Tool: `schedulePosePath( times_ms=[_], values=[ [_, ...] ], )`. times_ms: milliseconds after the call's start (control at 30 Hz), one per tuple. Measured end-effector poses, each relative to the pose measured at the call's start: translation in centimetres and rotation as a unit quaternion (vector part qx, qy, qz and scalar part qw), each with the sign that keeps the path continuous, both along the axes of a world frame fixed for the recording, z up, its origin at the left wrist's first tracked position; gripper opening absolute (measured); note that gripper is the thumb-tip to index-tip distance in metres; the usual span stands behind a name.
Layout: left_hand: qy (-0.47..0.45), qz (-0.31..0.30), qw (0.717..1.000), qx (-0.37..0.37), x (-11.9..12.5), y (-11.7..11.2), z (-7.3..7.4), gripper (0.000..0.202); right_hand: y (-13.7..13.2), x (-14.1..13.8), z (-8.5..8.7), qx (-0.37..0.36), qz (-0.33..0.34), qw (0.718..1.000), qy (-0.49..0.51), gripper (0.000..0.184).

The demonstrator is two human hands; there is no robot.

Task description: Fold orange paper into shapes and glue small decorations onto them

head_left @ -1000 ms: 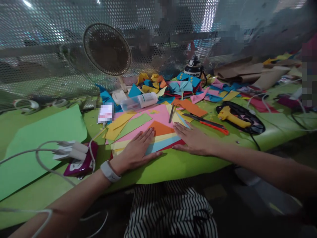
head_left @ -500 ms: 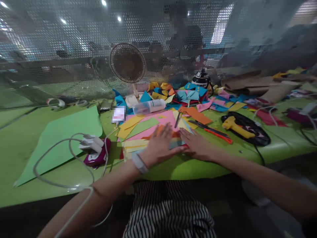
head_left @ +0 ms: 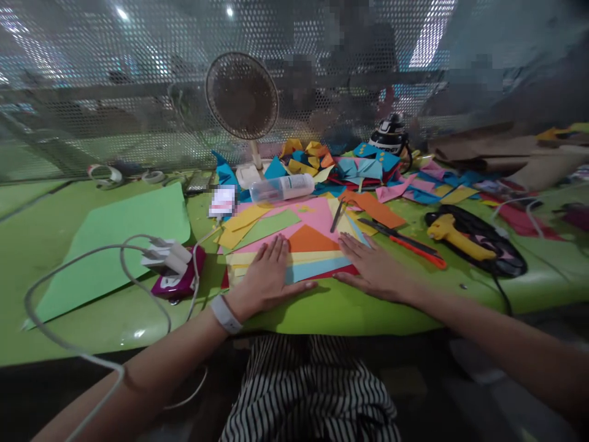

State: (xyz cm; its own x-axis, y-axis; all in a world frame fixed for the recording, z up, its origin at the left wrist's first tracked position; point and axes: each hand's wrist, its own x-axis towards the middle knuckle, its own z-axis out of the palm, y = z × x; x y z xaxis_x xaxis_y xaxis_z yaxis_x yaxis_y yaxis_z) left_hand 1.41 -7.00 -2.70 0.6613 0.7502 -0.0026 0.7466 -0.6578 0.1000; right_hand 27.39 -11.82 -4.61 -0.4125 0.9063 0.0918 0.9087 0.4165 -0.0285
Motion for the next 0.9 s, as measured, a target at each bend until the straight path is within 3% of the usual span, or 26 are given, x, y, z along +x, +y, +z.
schedulePosePath(
  times_ms=[100,200,300,333,433,533,667,900],
  values=[
    [0.001,0.007,1.0,0.014,-1.3,0.0,-0.3,0.108,0.2,0.5,0.8,-0.007,-0.004,1.0,0.004,0.078],
    [-0.011,0.002,1.0,0.025,-1.6,-0.1,-0.6,0.107,0.9,-0.2,2.6,0.047,-0.044,0.997,0.043,0.062],
    [-0.014,0.002,0.999,0.033,-1.5,-0.1,-0.8,0.107,2.6,-3.3,4.3,0.125,-0.091,0.984,0.092,0.045],
    [-0.012,0.004,0.999,0.034,-1.5,-0.1,-0.8,0.107,3.4,-4.9,4.5,0.127,-0.079,0.984,0.098,0.044],
    [-0.003,0.008,0.999,0.036,-1.5,-0.1,-0.7,0.109,5.9,-9.3,4.0,0.088,-0.048,0.992,0.071,0.056],
    [-0.008,0.002,0.999,0.047,-1.6,0.0,-0.7,0.108,7.4,-11.1,2.5,0.013,-0.024,1.0,0.014,0.061],
    [-0.009,-0.001,0.999,0.046,-1.7,0.2,-0.8,0.108,7.0,-8.0,1.1,-0.041,-0.053,0.998,-0.009,0.062],
    [-0.033,-0.007,0.998,0.051,-1.9,0.5,-1.6,0.105,4.1,0.4,-0.2,-0.042,-0.14,0.989,0.01,0.06]
  ],
)
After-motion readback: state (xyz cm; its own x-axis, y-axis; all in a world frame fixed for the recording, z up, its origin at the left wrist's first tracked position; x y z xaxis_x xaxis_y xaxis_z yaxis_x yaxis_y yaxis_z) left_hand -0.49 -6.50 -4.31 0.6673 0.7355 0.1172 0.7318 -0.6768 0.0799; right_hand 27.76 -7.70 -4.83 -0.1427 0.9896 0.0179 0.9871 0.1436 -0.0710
